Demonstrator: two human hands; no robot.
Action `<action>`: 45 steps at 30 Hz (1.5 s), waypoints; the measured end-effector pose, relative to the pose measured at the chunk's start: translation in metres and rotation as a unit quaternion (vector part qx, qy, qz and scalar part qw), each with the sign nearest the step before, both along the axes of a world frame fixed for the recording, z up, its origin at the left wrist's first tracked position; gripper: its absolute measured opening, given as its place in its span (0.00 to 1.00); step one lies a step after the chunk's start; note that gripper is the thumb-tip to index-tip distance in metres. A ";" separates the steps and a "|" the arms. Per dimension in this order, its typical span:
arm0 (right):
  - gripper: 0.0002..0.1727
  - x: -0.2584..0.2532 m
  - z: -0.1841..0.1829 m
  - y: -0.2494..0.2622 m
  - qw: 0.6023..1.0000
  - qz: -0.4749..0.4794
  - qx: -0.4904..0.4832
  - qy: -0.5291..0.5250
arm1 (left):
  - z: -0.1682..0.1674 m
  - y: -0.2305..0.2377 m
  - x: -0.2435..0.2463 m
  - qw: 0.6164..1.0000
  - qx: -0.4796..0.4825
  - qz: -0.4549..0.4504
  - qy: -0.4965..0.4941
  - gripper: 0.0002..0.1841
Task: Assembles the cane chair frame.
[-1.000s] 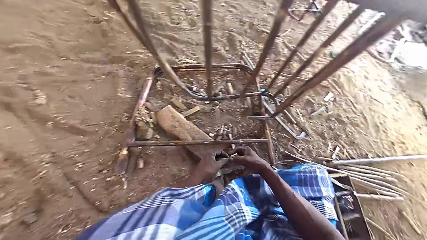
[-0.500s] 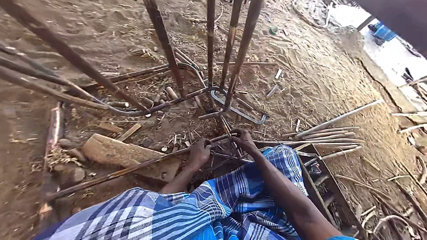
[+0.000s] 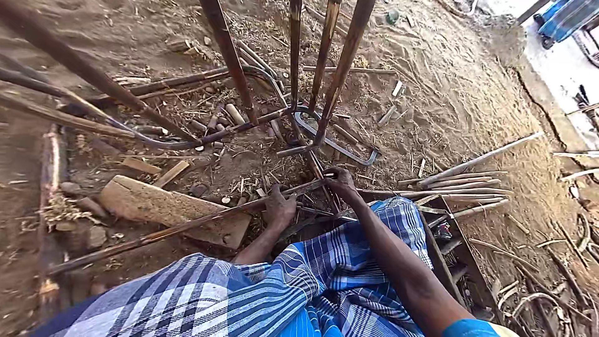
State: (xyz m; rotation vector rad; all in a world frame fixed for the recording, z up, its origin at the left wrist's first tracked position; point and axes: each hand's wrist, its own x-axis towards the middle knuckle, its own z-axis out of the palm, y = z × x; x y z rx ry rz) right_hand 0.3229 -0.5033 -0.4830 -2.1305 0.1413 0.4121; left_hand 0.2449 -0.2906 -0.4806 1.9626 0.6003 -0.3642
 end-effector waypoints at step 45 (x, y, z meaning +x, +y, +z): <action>0.20 -0.015 -0.027 -0.008 0.917 -0.229 0.322 0.055 | 0.005 -0.008 0.008 0.978 -0.175 0.112 0.028 0.23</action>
